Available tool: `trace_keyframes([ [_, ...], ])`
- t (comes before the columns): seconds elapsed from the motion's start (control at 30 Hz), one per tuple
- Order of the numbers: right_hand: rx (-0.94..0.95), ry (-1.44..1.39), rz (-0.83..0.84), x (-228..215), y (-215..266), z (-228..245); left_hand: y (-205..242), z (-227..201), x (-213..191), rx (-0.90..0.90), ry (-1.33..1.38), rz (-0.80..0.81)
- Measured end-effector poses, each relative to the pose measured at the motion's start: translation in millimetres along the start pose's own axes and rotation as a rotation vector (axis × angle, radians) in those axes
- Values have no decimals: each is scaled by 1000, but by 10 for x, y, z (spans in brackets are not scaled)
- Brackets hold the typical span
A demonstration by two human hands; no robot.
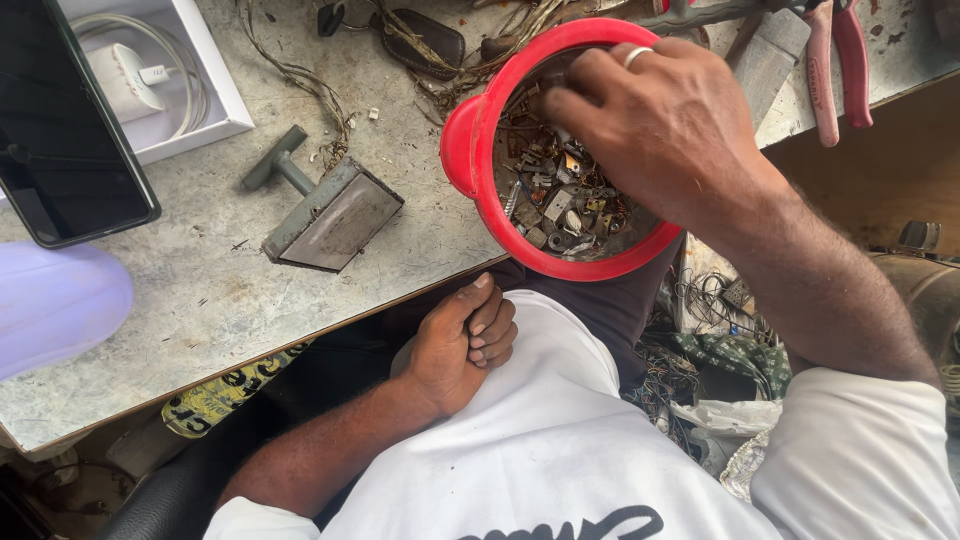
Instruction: The person sorts through a red bowl filled with small metal parts and debris, picking up handfuls of items and transferring them to a pile on the floor. They repeatedly reach into the bowl, sift through the contents, and move selected pieces aside.
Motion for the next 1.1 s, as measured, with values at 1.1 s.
trace_keyframes([
  [1.1, -7, -77, 110, 225, -127, -60, -23, -23, 12, -5, -26, -4],
])
Point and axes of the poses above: each hand's wrist, its own y-axis away from the middle knuckle, its own x-axis out of the palm, z = x × y, the point moved 10 cm from there along -y, towards the middle knuckle, and after that the axes turned 12 degrees about -x, right-handed, at the moved point
